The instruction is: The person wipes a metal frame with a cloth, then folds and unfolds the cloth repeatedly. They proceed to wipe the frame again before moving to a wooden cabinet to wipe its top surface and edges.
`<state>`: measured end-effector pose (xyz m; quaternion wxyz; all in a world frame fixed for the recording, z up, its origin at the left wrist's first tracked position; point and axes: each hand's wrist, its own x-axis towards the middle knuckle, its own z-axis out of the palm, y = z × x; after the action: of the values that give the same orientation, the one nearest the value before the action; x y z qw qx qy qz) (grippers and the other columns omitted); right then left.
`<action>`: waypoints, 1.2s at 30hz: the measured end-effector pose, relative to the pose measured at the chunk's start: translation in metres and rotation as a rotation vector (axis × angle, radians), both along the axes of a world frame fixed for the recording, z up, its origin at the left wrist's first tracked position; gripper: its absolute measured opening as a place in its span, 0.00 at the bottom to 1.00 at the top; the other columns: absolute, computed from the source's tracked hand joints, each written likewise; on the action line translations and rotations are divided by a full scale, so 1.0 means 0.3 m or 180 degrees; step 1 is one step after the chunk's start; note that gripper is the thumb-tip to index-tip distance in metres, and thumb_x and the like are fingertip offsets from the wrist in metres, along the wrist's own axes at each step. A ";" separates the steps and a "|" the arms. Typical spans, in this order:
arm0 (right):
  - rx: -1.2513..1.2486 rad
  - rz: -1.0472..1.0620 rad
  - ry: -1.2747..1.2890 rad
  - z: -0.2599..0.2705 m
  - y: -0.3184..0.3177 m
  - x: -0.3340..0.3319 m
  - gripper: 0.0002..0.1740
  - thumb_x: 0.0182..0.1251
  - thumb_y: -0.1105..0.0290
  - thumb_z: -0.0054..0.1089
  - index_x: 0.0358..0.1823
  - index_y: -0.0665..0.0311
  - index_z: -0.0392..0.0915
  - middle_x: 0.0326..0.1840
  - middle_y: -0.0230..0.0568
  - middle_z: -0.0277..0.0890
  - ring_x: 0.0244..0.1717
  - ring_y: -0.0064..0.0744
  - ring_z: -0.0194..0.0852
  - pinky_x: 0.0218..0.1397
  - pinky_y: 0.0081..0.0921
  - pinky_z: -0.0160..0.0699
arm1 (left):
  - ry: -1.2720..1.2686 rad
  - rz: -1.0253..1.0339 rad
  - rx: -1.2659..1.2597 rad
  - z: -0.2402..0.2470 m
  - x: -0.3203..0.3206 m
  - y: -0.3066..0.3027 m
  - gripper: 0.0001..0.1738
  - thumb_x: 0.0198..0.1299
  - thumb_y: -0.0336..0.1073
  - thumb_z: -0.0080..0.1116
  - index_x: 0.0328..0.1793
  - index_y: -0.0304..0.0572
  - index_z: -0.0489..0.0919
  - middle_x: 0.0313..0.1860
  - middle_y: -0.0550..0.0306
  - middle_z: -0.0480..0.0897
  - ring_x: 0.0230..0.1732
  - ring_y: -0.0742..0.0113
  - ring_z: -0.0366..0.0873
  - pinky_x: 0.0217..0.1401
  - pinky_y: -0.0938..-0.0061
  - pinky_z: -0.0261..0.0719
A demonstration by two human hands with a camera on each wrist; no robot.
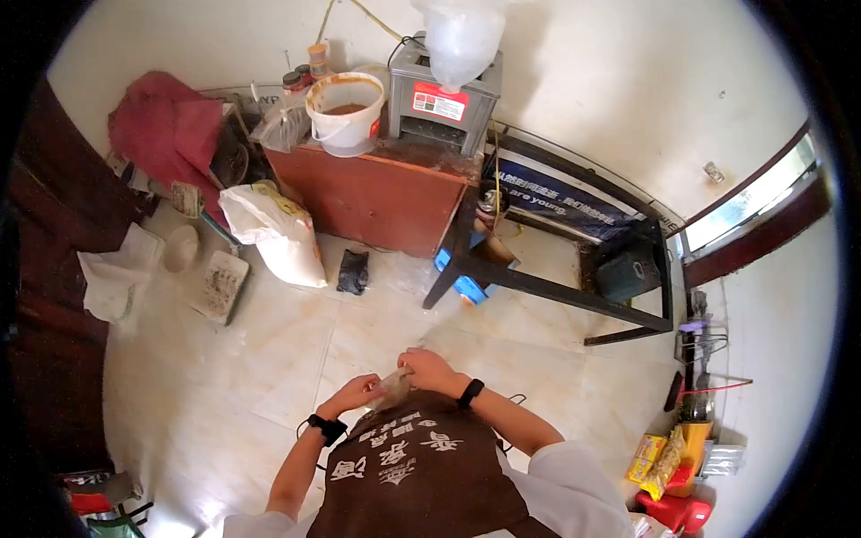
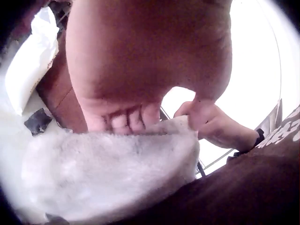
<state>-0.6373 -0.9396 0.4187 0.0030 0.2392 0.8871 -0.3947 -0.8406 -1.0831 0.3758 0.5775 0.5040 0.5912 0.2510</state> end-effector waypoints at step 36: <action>-0.0964 -0.2109 0.0006 -0.152 0.667 -1.465 0.11 0.68 0.66 0.63 0.42 0.69 0.79 0.27 0.29 0.72 0.31 0.16 0.63 0.34 0.19 0.65 | -0.1612 0.3608 0.0481 -0.353 -1.395 1.078 0.16 0.71 0.30 0.41 0.61 0.33 0.70 0.41 0.56 0.81 0.41 0.70 0.79 0.44 0.76 0.77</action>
<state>-1.0769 -0.7396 0.3732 -0.0905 0.5101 0.6930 -0.5014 -1.2589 -0.7598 0.2701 0.4395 0.0763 0.5921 0.6711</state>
